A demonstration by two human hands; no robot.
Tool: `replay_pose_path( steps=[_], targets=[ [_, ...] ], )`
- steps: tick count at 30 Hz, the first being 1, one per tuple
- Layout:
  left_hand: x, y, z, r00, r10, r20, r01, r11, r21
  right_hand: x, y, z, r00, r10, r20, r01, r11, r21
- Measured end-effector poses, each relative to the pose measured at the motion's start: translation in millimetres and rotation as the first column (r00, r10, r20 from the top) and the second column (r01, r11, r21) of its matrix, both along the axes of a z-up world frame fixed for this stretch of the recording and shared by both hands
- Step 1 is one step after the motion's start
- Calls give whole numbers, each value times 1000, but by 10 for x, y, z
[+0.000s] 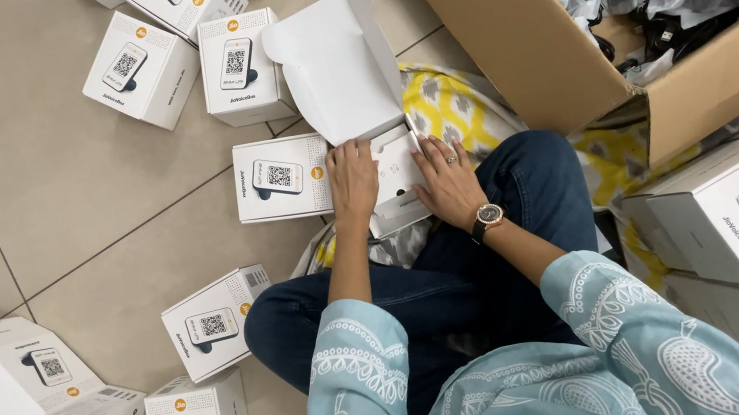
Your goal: The person takes electronic devices wrapped in black plastic out of a large carton and places them into individual white JioVoiceBox product boxes.
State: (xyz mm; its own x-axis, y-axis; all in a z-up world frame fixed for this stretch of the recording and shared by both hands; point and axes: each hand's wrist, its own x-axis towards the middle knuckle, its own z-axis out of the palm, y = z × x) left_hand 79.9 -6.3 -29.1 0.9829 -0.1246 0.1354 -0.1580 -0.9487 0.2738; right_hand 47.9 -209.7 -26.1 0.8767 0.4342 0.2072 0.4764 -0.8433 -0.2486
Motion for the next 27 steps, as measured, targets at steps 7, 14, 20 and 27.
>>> replay_pose_path(
  steps=[7,14,20,27],
  targets=[
    [-338,-115,482,980,-170,-100,172,985,16,37,68,-47,998,-7,-65,9,999,31],
    [-336,-86,-420,999,-39,31,34,986,163,62,49,-94,997,-47,-60,45,999,-22],
    [-276,-174,290,994,54,-94,-53,998,17,61,56,-97,958,-86,-273,71,996,-62],
    [401,-7,208,915,336,223,-250,906,-343,76,61,-94,953,-107,-284,89,993,-75]
  ],
)
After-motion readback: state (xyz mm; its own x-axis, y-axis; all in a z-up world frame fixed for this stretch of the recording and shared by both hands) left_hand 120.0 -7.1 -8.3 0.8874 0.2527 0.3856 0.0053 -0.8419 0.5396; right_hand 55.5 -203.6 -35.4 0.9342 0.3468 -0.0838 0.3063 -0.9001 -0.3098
